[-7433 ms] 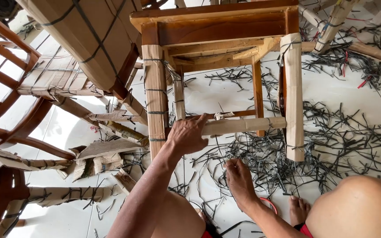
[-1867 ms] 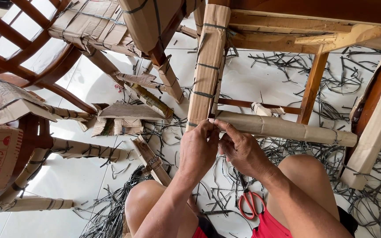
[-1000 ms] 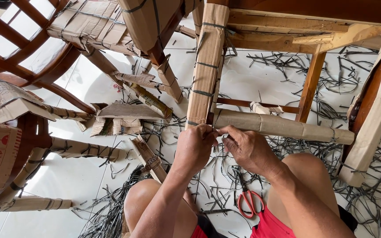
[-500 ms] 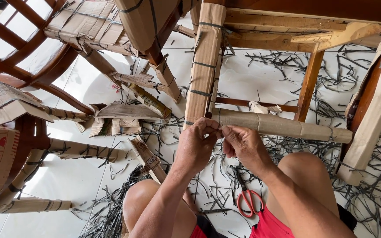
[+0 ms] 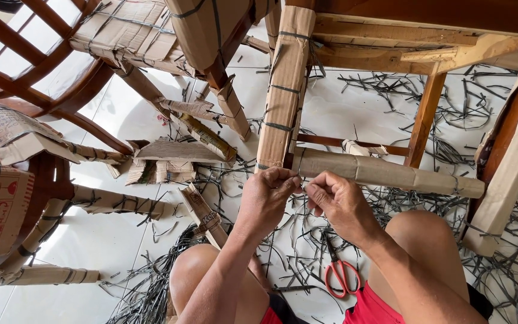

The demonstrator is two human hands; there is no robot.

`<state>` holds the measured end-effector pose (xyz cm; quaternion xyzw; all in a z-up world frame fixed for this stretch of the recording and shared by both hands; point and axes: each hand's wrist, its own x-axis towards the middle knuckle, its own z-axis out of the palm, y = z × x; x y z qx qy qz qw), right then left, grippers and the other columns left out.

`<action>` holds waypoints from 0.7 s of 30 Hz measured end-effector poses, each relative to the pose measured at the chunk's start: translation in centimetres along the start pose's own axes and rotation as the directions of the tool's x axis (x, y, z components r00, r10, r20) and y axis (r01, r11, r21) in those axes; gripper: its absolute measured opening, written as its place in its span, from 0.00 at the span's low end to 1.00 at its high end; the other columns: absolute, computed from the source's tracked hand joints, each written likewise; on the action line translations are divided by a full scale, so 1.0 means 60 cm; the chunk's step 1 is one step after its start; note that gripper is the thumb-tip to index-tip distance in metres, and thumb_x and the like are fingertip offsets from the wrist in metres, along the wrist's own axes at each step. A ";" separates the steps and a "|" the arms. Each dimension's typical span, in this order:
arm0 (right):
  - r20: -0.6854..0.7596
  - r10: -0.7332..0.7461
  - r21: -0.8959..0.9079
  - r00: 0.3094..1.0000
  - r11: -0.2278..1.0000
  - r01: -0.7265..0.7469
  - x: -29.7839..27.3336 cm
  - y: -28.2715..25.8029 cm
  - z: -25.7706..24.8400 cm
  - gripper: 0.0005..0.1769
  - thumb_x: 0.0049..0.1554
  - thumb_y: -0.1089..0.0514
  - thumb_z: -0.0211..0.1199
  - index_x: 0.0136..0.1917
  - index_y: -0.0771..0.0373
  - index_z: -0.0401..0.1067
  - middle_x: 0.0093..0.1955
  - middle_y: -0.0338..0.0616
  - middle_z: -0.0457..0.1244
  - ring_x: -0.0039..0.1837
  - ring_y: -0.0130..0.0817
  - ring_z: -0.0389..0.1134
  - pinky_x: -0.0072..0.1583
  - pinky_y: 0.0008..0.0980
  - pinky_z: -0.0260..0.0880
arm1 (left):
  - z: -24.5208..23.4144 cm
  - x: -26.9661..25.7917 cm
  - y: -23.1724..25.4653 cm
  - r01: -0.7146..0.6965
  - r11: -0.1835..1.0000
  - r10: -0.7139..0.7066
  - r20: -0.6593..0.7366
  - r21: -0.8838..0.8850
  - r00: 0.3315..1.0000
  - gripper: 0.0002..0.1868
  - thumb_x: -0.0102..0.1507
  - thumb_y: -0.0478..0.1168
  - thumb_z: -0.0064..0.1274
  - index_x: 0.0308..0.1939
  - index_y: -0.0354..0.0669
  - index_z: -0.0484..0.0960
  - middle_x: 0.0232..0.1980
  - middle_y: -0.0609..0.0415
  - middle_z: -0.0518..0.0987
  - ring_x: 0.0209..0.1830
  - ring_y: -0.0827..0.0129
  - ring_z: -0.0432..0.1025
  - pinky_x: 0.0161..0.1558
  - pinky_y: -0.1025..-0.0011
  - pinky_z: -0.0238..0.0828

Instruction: Wrapping a wooden chair crossbar with cardboard and securing it with plastic ties using scissors.

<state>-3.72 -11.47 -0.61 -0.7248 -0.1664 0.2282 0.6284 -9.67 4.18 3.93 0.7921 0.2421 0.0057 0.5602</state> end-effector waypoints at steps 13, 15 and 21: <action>0.042 0.020 0.017 0.999 1.000 -0.021 0.007 0.011 0.009 0.08 0.60 0.58 0.66 0.42 0.65 0.78 0.27 0.47 0.68 0.29 0.27 0.66 0.33 0.21 0.64 | 0.013 0.024 -0.040 0.024 0.943 -0.014 0.034 -0.331 0.999 0.11 0.57 0.33 0.65 0.43 0.37 0.84 0.31 0.51 0.83 0.24 0.77 0.70 0.22 0.82 0.67; 0.041 0.016 -0.037 0.999 0.999 -0.014 0.009 0.024 0.014 0.08 0.57 0.57 0.70 0.41 0.63 0.77 0.27 0.46 0.69 0.28 0.27 0.67 0.33 0.22 0.65 | 0.015 0.027 -0.045 -0.032 0.957 0.042 0.029 -0.288 0.999 0.13 0.58 0.33 0.64 0.45 0.38 0.82 0.34 0.52 0.84 0.31 0.76 0.72 0.30 0.81 0.67; -0.072 -0.018 -0.198 0.997 0.980 0.003 0.009 0.021 0.015 0.15 0.53 0.53 0.74 0.49 0.59 0.72 0.30 0.43 0.67 0.31 0.32 0.64 0.37 0.33 0.65 | 0.000 0.019 -0.023 -0.010 0.960 0.028 0.061 -0.279 0.998 0.16 0.60 0.33 0.60 0.51 0.40 0.76 0.35 0.49 0.85 0.37 0.71 0.74 0.43 0.76 0.69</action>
